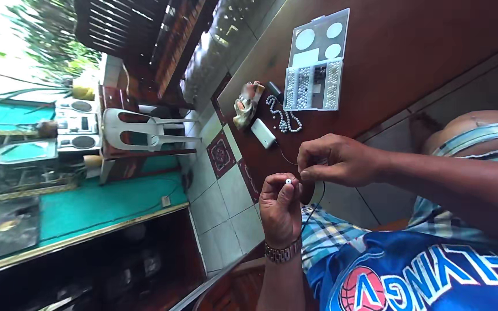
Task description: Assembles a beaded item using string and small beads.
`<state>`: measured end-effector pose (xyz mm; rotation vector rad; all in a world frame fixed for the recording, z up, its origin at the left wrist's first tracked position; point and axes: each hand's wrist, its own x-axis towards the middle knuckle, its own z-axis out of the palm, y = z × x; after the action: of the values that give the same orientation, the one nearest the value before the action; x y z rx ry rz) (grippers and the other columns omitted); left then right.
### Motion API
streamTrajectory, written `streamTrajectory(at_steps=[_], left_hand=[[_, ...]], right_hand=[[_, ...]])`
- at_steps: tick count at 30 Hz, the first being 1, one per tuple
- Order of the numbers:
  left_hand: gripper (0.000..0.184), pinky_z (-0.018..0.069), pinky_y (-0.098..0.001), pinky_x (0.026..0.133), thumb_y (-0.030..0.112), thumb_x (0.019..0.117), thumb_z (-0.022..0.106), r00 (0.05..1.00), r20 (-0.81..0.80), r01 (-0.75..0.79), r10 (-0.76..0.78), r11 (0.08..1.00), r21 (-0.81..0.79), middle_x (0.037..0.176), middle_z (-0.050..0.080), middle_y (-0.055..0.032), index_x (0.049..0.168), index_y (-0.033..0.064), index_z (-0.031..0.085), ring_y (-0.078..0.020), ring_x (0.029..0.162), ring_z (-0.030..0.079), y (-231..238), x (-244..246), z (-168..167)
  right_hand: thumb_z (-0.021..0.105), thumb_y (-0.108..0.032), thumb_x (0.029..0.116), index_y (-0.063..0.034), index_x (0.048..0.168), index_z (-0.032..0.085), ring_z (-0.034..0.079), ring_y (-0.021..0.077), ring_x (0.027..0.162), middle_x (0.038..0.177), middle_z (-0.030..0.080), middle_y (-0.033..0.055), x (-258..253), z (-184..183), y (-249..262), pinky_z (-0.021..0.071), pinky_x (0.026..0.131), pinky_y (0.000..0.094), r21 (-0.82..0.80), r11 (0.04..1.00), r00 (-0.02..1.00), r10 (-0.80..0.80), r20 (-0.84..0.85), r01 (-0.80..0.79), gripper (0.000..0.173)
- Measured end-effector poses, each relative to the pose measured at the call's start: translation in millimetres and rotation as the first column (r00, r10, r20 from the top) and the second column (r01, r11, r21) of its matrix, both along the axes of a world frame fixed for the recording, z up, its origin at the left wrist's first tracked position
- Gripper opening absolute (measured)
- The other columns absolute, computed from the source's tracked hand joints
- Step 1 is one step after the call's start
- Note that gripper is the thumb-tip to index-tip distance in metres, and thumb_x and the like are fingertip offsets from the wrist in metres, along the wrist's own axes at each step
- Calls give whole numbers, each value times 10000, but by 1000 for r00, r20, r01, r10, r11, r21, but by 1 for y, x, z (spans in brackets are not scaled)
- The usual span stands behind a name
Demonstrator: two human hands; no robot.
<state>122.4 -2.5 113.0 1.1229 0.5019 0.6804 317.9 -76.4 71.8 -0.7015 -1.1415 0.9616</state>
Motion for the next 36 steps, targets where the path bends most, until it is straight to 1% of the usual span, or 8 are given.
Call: streamTrajectory(at_steps=[4,6,9,12,16,22,30,36], left_hand=[[154,580,-288,764,72,915,747,1000,3,18,-18,998,52,982,716,-99,1065,53,716,-139,850,688,-4,3,2],[168,598,-311,812,53,909,749,1000,4,17,-17,998,67,999,722,-112,1073,38,715,-156,890,705,-5,6,3],[171,597,-312,831,43,909,745,1000,16,16,-17,996,82,998,728,-117,1077,28,717,-163,903,712,-7,9,6],[183,600,-303,820,44,909,747,1000,23,12,-14,995,95,1005,732,-116,1090,31,728,-157,901,712,-9,10,7],[164,595,-282,792,51,906,752,1000,9,6,-7,994,109,991,725,-96,1068,40,730,-139,881,703,-11,13,8],[158,596,-291,789,54,903,756,1000,8,-3,2,993,118,967,724,-107,1055,21,723,-147,865,704,-10,15,7],[145,592,-280,770,59,897,765,1000,6,-6,5,990,142,967,720,-97,1033,29,726,-140,858,698,-9,15,3],[147,592,-278,788,58,895,767,1000,4,-1,1,988,152,965,722,-94,1034,30,727,-137,874,700,-8,16,3]], right_hand=[[614,-28,997,13,978,689,694,106,947,977,705,63,1,1,-4,605,851,262,122,992,998,-44,38,39,88],[605,-20,992,13,978,697,691,113,988,992,707,63,0,1,-6,597,885,272,165,983,992,-94,90,79,99],[606,-36,997,-2,967,701,686,93,980,979,706,47,0,3,-9,591,870,252,191,972,974,-169,150,139,105],[603,-36,994,-1,960,691,689,97,970,971,706,51,1,5,-11,593,859,254,210,964,966,-199,163,163,101],[598,-42,990,-7,951,689,688,97,961,958,705,51,2,5,-12,588,841,248,243,951,953,-238,188,190,105],[594,-37,988,-7,936,683,680,97,953,958,697,54,3,6,-13,584,828,242,246,952,955,-232,184,183,107],[599,-29,980,-7,924,679,679,105,970,965,693,61,4,5,-13,585,843,250,243,951,954,-237,183,190,100],[603,-42,988,-7,932,683,676,97,964,980,693,64,3,4,-13,583,832,234,232,954,951,-239,197,192,103]])
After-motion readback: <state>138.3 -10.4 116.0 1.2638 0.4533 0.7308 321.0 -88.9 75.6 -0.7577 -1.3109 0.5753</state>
